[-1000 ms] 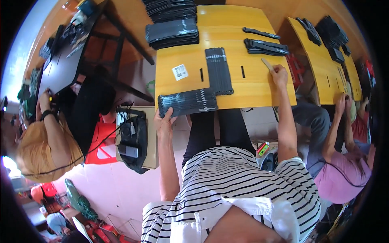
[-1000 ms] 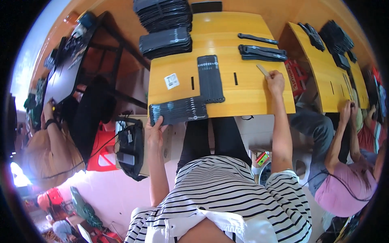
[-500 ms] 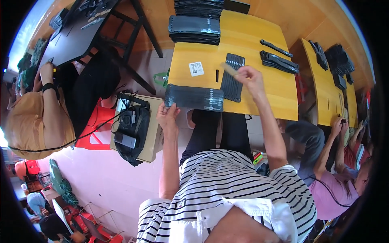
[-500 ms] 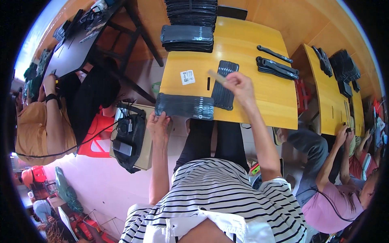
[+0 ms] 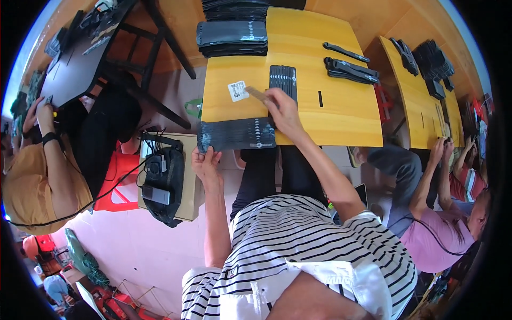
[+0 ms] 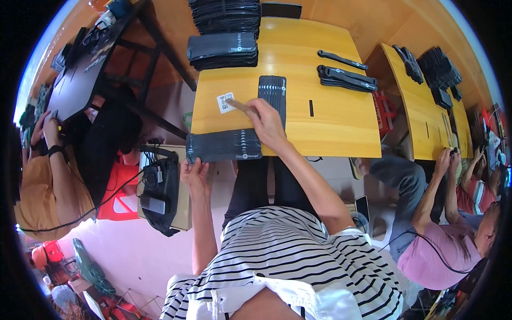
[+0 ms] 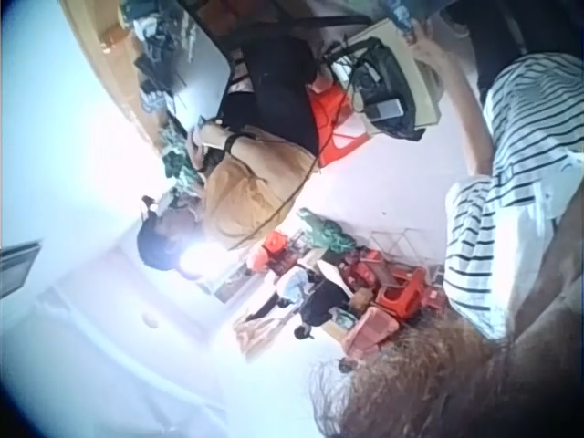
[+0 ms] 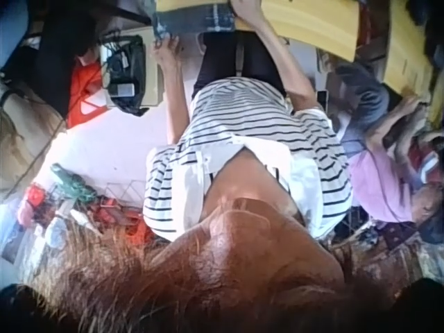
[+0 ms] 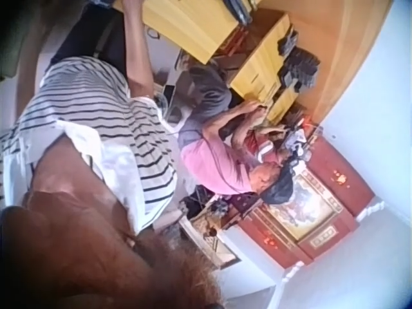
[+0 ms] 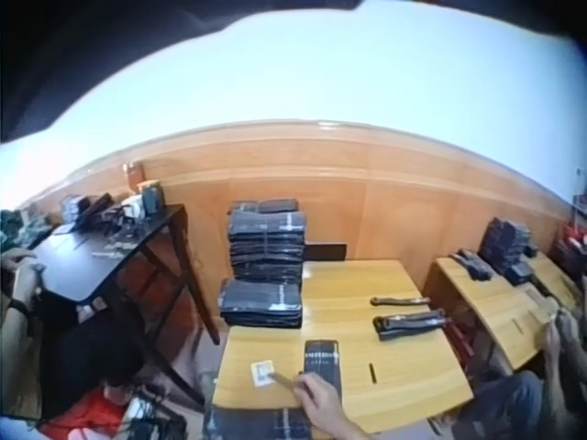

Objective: Attaching hardware and handles to leather bag components using tools.

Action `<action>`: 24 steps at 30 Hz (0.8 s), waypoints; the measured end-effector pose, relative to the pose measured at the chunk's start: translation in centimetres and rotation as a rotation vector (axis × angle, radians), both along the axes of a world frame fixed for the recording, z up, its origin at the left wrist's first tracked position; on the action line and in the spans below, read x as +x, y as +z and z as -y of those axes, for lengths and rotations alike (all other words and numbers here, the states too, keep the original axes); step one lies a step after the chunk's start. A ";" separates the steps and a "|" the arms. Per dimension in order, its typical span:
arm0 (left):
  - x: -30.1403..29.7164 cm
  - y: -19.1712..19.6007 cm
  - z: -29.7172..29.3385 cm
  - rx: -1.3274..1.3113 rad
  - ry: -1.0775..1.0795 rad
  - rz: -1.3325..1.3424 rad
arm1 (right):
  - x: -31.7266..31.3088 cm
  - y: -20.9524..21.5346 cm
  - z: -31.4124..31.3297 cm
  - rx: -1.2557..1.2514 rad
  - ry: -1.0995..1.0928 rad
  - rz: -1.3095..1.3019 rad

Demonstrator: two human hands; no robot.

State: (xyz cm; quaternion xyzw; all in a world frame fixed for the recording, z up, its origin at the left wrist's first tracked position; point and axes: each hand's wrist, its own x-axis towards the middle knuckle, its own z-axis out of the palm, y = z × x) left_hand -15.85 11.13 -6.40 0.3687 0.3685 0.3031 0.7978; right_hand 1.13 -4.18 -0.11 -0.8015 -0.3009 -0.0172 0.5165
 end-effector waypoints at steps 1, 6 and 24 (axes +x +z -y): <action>-0.1 0.0 -0.1 -0.015 0.009 -0.002 | 0.7 -0.4 -0.7 -0.002 0.036 -0.008; -1.3 1.4 -1.8 0.024 0.052 0.038 | 2.2 -2.9 -0.1 -0.048 0.046 -0.073; -4.9 9.7 3.9 0.463 -0.134 -0.108 | 1.9 -3.7 0.0 -0.250 0.157 0.320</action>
